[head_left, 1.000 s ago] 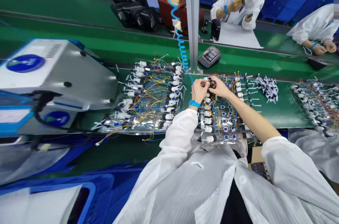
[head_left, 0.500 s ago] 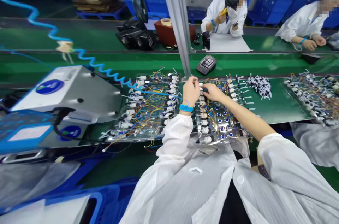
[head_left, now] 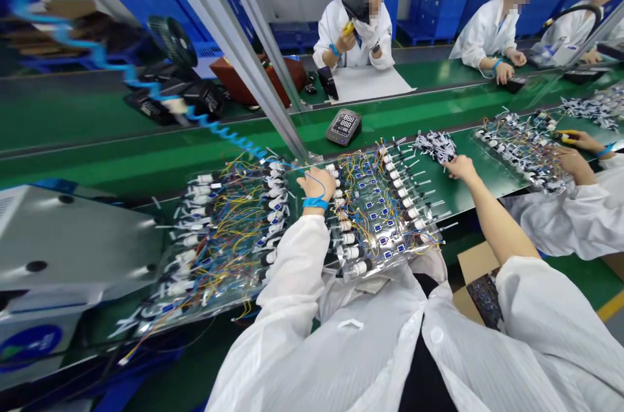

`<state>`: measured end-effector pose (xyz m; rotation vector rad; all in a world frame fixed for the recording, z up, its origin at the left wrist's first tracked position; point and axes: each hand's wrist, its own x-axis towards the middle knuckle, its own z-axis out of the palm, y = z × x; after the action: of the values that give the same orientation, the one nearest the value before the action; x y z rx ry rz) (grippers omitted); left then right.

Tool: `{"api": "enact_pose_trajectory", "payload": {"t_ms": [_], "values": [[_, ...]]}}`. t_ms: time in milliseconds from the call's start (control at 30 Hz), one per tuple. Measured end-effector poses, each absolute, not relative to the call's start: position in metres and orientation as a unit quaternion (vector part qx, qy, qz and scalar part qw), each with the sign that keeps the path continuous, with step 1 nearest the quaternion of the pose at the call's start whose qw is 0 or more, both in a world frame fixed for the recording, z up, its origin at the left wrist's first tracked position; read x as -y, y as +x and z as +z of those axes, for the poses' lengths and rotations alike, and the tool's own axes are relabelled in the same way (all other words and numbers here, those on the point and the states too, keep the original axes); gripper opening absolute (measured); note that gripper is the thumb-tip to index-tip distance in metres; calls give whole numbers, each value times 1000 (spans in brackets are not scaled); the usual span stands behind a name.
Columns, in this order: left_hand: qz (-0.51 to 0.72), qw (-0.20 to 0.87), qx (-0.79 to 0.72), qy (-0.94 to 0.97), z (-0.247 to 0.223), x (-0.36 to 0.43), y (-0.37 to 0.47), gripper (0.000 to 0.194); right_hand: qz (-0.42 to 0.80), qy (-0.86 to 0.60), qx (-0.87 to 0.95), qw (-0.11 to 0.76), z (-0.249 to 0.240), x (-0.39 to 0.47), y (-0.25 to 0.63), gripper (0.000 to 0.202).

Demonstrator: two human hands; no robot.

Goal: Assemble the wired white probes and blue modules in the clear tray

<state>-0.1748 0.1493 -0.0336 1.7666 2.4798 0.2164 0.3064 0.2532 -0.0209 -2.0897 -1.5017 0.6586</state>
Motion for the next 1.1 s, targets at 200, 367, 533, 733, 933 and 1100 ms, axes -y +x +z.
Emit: {"api": "enact_pose_trajectory", "payload": {"t_ms": [200,367,533,733,933,1100], "values": [[139,52,-778,611,-38,-158,-175,31,258,-749,529,305,-45,-231,298,7],[272,95,-749,597,-49,-169,-183,33,294,-661,530,443,-32,-217,272,24],[343,123,-709,604,-58,-171,-187,29,446,-486,477,581,5,-226,198,41],[320,126,-683,644,-62,-167,-188,42,580,-389,521,490,33,-244,71,44],[339,125,-679,640,-59,-169,-185,40,642,-368,570,358,14,-263,-19,48],[357,136,-682,624,-60,-169,-187,37,651,-405,558,319,-7,-272,-43,49]]}}
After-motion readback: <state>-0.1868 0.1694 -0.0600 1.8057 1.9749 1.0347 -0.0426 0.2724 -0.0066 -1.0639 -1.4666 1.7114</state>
